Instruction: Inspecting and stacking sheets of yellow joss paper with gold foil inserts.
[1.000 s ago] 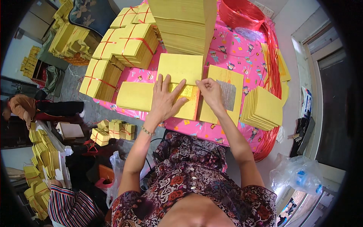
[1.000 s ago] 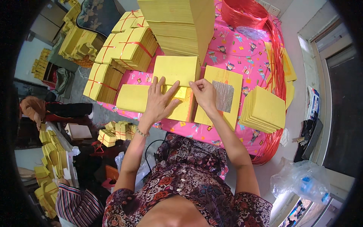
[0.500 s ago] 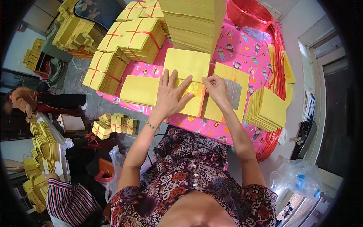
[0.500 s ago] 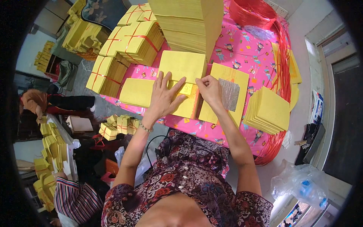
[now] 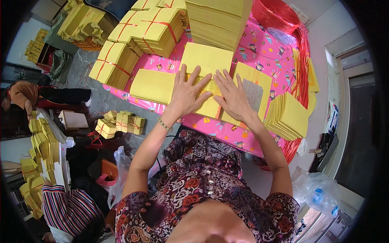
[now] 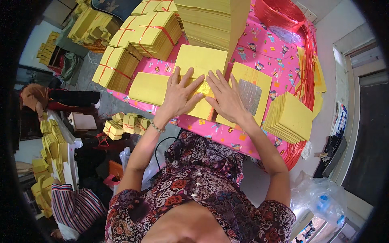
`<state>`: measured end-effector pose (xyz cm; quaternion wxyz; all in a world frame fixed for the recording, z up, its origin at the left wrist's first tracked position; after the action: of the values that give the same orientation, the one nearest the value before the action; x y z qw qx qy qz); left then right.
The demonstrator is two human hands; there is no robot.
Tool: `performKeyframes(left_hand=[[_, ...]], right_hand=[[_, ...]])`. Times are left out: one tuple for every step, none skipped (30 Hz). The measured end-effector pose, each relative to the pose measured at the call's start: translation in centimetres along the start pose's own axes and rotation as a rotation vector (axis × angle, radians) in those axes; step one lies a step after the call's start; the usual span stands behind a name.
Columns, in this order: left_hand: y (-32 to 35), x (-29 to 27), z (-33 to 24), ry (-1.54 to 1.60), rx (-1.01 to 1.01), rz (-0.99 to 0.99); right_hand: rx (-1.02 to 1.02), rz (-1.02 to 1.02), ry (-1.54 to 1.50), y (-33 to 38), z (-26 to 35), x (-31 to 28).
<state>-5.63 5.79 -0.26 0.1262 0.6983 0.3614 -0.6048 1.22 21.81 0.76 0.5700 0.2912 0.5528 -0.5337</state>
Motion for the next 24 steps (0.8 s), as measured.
performKeyframes(left_hand=[[0.1,0.0,0.0,0.007,0.002,0.003],[0.1,-0.1,0.1,0.008,-0.005,0.003],[0.0,-0.1,0.1,-0.02,0.009,0.01],[0.1,-0.1,0.1,-0.048,0.022,0.017],[0.2,-0.1,0.5,-0.048,0.015,0.018],[0.3,0.0,1.0,-0.008,0.015,0.034],[0.4,-0.1,1.4,0.032,0.016,0.05],[0.5,-0.3,1.7,0.032,0.011,0.05],[0.7,-0.4,2.1,0.024,-0.003,0.072],[0.8,-0.4,2.3,0.016,-0.016,0.094],[0.7,-0.4,2.4,0.017,-0.018,0.093],[0.7,-0.3,2.5,0.022,-0.025,0.109],[0.6,-0.2,2.6,0.025,-0.033,0.122],[0.6,-0.3,2.6,0.023,-0.036,0.119],[0.7,-0.3,2.6,0.012,-0.044,0.133],[0.6,-0.2,2.5,0.003,-0.049,0.147],[0.6,-0.2,2.4,0.003,-0.048,0.144],[0.6,-0.2,2.4,0.009,-0.05,0.153],[0.5,-0.2,2.4,0.013,-0.052,0.163],[0.5,-0.1,2.6,0.012,-0.052,0.161],[0.5,-0.1,2.7,0.016,-0.021,0.146],[0.7,-0.3,2.8,0.019,0.007,0.132],[0.8,-0.4,3.2,0.018,0.005,0.132],[1.1,-0.6,3.8,0.05,-0.022,0.134]], right_hand=[[0.024,0.059,-0.084,0.3,-0.2,0.4],[0.048,0.118,-0.168,0.5,-0.4,0.8],[0.043,0.122,-0.169,0.5,-0.5,0.8],[0.041,0.139,-0.159,0.5,-0.6,0.9],[0.039,0.156,-0.148,0.5,-0.7,0.9],[0.034,0.161,-0.149,0.5,-0.7,0.9],[0.04,0.156,-0.146,0.6,-0.8,1.0],[0.047,0.151,-0.143,0.6,-0.8,1.0],[0.044,0.153,-0.143,0.5,-0.8,1.0],[0.048,0.158,-0.134,0.4,-0.7,1.0],[0.052,0.162,-0.123,0.3,-0.7,0.8],[0.05,0.164,-0.123,0.2,-0.6,0.5],[0.053,0.197,-0.089,-0.1,-0.5,0.2],[0.056,0.229,-0.055,-0.4,-0.5,0.0],[0.052,0.228,-0.053,-0.9,-0.3,-0.2],[0.008,0.182,-0.034,-1.4,0.3,-0.5],[-0.036,0.136,-0.015,-1.6,0.6,-0.8],[-0.037,0.136,-0.013,-1.5,0.5,-0.4],[-0.034,0.151,-0.054,-1.4,0.5,0.2],[-0.031,0.167,-0.095,-1.3,0.4,0.6],[-0.032,0.166,-0.095,-1.2,0.2,0.8],[-0.027,0.179,-0.1,-1.3,0.2,0.8],[-0.022,0.192,-0.105,-1.3,0.2,0.8],[-0.023,0.193,-0.107,-1.3,0.2,0.8]])
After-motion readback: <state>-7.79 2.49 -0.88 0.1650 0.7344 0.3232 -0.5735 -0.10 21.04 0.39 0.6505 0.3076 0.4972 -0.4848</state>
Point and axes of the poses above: each hand's wrist, its own y-axis away from the middle knuckle, its own x-axis out of the palm, z = x × y, the point moved 5 cm from there along -y, towards the middle knuckle, and after that the axes turned 3 degrees about -y, right-handed, at the moved point
